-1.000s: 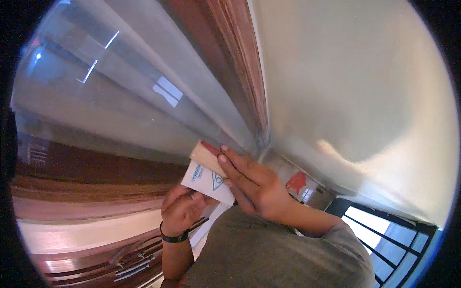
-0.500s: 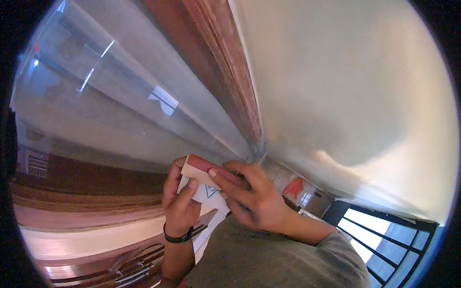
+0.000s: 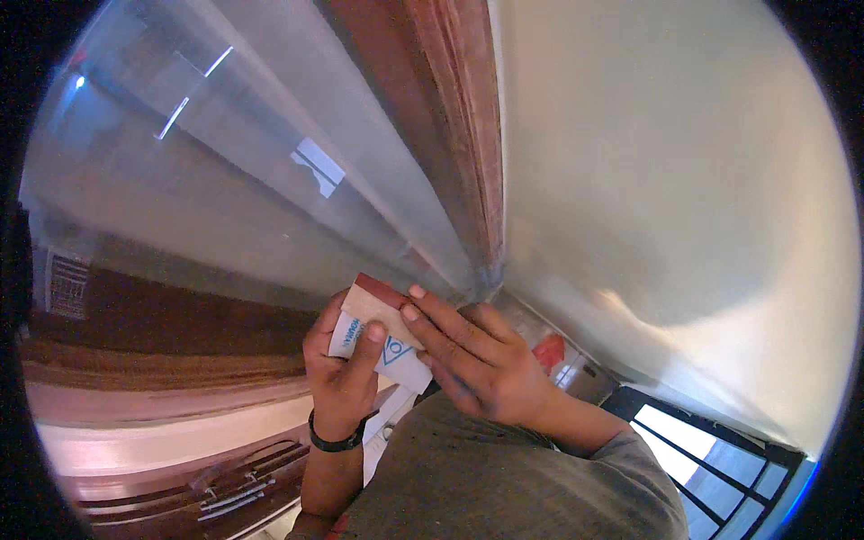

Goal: The person cuts a strip of sandpaper using scissors and wraps it around a small wooden block. They then sand the painted edges and wooden surfaces of a door frame by hand.

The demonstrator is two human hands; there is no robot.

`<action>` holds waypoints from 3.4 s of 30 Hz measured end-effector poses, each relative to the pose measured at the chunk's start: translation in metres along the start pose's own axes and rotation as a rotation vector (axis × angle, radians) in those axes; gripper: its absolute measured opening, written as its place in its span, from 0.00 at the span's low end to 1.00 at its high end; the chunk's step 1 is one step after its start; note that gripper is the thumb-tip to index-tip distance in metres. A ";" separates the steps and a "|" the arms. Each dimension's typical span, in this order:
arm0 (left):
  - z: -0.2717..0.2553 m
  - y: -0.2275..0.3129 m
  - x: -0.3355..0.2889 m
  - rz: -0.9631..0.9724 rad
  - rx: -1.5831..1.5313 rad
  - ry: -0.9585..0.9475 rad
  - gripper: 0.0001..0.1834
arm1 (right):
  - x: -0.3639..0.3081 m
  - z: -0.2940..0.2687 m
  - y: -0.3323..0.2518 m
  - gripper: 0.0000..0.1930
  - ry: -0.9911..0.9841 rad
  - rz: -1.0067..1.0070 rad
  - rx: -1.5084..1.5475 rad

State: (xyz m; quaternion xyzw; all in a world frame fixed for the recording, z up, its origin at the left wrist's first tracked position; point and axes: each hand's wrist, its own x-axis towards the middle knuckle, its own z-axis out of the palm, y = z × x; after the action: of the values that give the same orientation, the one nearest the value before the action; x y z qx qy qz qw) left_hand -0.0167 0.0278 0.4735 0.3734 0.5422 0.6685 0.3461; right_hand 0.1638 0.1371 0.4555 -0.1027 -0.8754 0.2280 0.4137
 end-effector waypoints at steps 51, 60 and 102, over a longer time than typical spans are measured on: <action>0.026 -0.039 -0.005 0.019 -0.145 -0.174 0.11 | -0.047 0.003 0.010 0.11 0.281 0.362 0.678; -0.005 -0.051 -0.008 0.468 -0.174 -0.369 0.18 | -0.044 0.015 -0.026 0.10 0.238 0.259 0.632; 0.022 -0.044 -0.008 0.571 -0.263 -0.115 0.30 | -0.035 0.021 -0.037 0.08 0.362 0.224 0.710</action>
State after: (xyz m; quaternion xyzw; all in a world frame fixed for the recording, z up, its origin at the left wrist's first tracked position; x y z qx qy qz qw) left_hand 0.0085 0.0390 0.4321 0.4998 0.3038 0.7807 0.2200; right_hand 0.1697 0.0854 0.4381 -0.0869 -0.6389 0.5377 0.5433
